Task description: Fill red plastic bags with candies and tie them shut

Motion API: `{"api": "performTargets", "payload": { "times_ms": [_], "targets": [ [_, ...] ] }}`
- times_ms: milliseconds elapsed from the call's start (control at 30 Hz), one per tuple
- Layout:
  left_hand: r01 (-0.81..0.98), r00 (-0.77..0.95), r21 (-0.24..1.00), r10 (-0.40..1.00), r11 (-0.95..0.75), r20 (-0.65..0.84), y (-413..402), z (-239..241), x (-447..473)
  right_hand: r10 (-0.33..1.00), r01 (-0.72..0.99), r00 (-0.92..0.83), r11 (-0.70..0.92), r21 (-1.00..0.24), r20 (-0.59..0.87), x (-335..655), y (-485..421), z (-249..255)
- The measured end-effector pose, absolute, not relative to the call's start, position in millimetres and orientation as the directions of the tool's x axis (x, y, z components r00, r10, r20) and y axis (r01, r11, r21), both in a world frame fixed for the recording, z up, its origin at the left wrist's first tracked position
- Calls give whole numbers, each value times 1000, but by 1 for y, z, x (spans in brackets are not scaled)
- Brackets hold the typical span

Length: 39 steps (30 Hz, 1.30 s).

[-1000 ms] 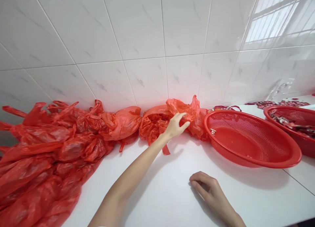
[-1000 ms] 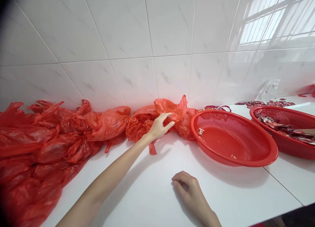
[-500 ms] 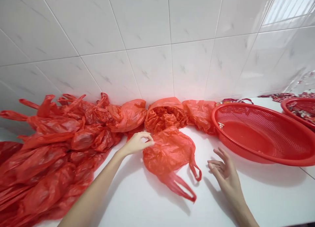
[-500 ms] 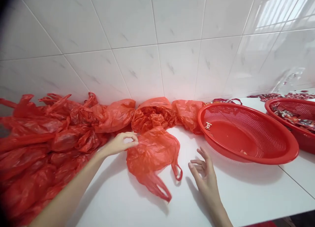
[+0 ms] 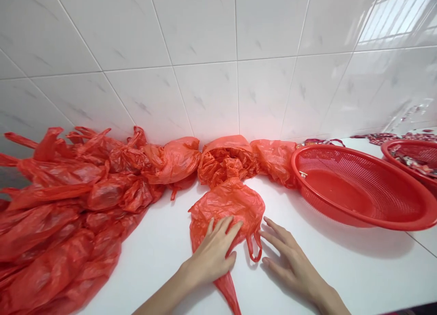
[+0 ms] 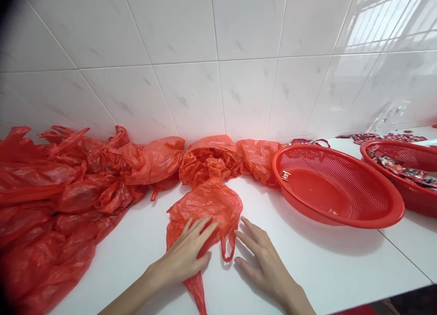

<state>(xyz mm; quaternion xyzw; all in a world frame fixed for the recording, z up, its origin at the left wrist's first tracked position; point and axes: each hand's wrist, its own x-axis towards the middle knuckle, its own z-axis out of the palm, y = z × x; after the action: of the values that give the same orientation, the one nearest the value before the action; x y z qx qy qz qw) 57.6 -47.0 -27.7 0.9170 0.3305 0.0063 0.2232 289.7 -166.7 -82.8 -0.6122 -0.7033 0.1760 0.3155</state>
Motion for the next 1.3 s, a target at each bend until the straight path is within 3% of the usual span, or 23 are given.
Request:
{"api": "performTargets", "payload": {
  "times_ms": [267, 600, 733, 833, 933, 1067, 1167, 1300],
  "targets": [
    [407, 889, 459, 458, -789, -1, -36, -40, 58, 953, 754, -74, 246, -609, 293, 285, -166, -85],
    [490, 840, 450, 542, -746, -16, -34, -32, 37, 942, 752, 165, 72, -655, 293, 285, -159, -93],
    [505, 828, 423, 561, -752, 8, -33, -29, 29, 898, 772, 216, 83, -630, 384, 285, -158, -91],
    [503, 826, 428, 563, -751, 17, -33, -30, 27, 863, 818, 136, 179, -546, 487, 284, -159, -88],
    [504, 828, 437, 561, -745, 3, -32, -32, 27, 834, 865, -51, 313, -393, 550, 280, -159, -82],
    [509, 830, 435, 557, -743, -21, -29, -36, 26, 801, 860, -300, 462, -217, 518, 279, -152, -72],
    [501, 821, 440, 571, -745, 33, -25, -40, 24, 826, 847, -382, 492, -201, 413, 280, -141, -67],
    [485, 801, 411, 581, -772, 146, -18, -47, 20, 879, 849, -344, 441, -292, 330, 283, -123, -63]
  ]
}}
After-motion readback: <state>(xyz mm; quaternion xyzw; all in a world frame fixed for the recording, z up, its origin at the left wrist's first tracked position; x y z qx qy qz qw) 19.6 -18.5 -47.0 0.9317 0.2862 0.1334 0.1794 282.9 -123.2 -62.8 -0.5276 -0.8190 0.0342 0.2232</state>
